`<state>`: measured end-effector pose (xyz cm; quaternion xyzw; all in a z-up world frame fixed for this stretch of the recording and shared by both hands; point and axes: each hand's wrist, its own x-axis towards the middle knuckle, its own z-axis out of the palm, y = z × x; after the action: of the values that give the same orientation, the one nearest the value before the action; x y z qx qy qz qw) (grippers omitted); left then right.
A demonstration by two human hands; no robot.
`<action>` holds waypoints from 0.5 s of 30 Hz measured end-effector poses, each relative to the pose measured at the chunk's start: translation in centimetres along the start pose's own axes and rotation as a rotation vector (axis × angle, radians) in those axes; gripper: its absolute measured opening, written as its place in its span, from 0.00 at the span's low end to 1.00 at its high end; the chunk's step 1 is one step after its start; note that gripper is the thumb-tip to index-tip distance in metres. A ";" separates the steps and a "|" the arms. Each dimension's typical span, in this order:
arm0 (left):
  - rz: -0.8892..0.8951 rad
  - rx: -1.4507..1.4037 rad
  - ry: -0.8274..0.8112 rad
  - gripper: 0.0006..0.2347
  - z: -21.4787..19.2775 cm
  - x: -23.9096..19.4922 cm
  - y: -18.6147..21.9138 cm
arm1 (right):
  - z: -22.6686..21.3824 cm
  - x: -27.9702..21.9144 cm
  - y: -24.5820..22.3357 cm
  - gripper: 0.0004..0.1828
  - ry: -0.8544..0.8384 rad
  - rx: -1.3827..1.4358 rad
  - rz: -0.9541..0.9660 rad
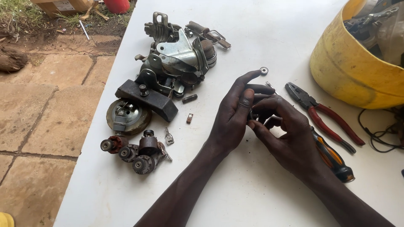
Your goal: Disassembling a small mechanical component using a screwdriver and pliers on a workbench.
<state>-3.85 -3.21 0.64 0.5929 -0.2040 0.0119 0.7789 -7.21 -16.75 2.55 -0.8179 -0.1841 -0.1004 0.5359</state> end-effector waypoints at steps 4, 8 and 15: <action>-0.031 -0.008 -0.004 0.21 0.1 -0.1 0.5 | 0.2 -0.1 0.2 0.11 -0.009 0.033 0.030; -0.128 -0.096 -0.023 0.29 0.1 0.2 0.5 | 0.0 -0.1 0.6 0.13 -0.055 0.017 -0.034; -0.286 -0.453 0.053 0.30 -0.5 0.5 1.4 | -0.4 0.1 -0.4 0.12 0.049 0.439 0.133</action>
<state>-3.61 -2.45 2.03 0.4256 -0.0952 -0.1290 0.8906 -7.32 -17.00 3.09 -0.6894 -0.1339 -0.0421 0.7106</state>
